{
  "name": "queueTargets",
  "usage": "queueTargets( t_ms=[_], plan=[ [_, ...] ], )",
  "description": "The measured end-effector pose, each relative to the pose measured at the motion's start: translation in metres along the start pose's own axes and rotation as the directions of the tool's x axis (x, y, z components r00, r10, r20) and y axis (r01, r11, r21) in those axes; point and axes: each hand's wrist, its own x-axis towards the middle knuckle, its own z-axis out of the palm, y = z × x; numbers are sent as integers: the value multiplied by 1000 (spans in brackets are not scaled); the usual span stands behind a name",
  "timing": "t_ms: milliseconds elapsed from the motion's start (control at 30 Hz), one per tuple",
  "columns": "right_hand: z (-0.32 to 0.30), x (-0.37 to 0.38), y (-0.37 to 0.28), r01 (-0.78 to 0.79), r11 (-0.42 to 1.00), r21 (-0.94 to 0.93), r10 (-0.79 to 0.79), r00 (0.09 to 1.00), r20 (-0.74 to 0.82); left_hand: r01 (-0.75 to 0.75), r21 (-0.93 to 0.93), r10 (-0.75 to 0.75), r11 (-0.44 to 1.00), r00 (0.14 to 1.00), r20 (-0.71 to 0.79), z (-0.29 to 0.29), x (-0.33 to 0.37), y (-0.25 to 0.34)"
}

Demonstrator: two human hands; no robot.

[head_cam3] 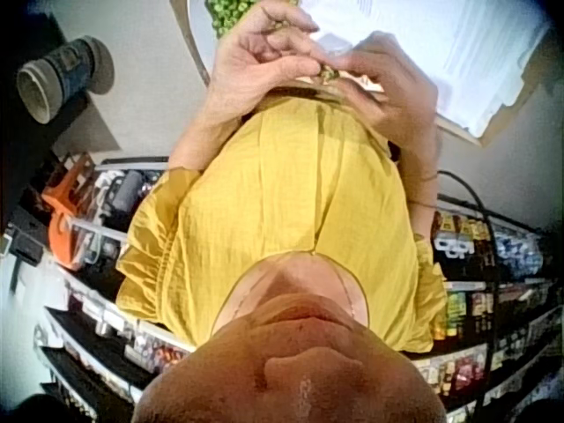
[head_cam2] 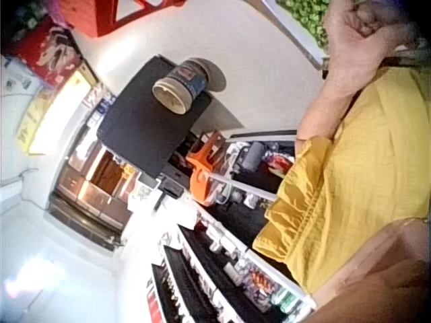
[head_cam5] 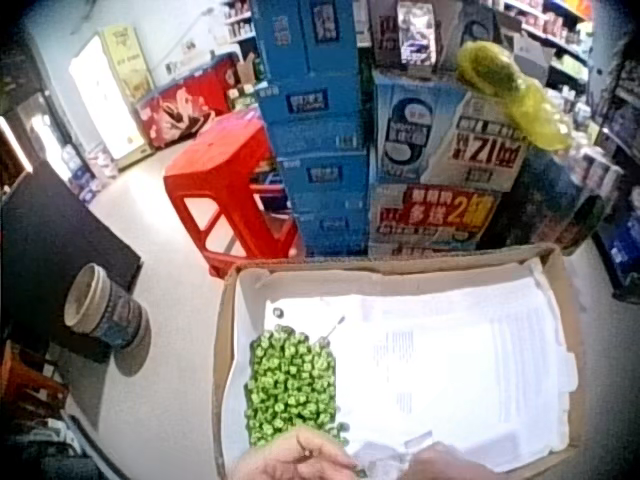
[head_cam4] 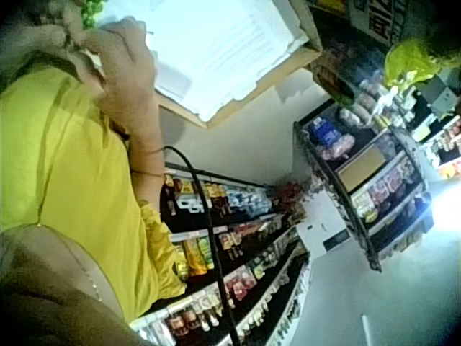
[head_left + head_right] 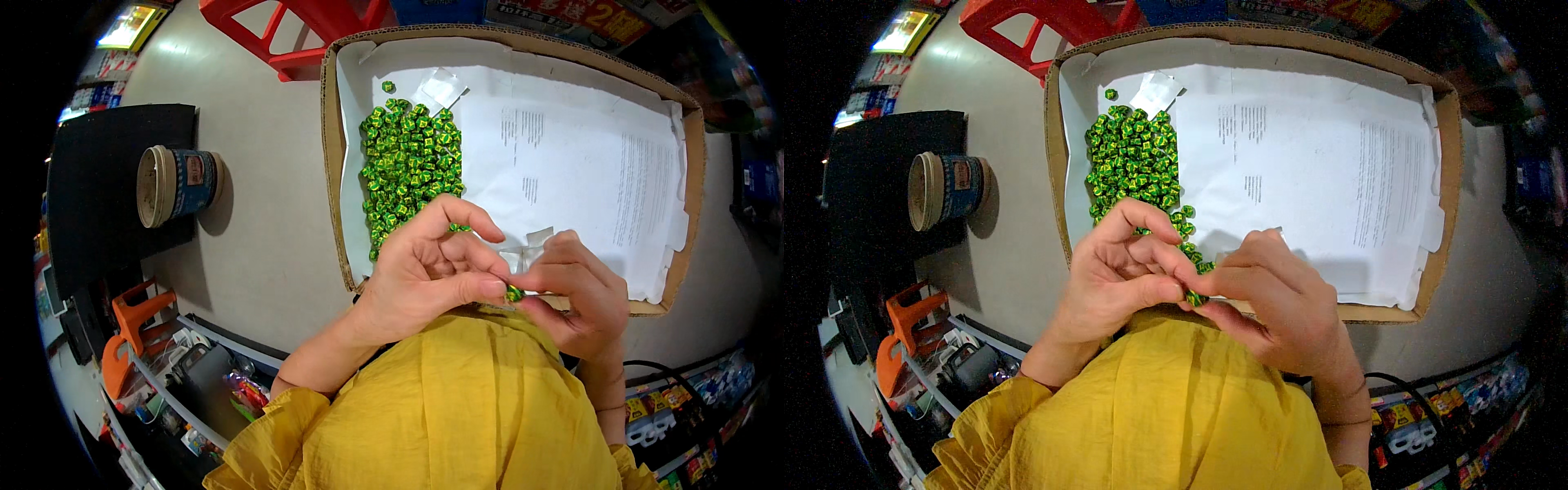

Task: The person removes small green objects from a plastic bag by hand and sorts them into a cardboard box.

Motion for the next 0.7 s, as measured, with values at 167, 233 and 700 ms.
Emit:
queueTargets(
  t_ms=[167, 233, 700],
  plan=[
    [5, -3, 7, -6, 988, 157, 21, 995, -98, -56, -55, 58, 997, 998, 38, 5, 0, -7],
    [4, -3, 10, 63, 994, 91, -55, 994, -97, -87, 52, 87, 995, 996, 1, 4, 0, -8],
    [-2, 2, 15, -51, 935, 352, 56, 998, -4, 217, -415, -147, 884, 970, 194, -3, 5, -13]
  ],
)
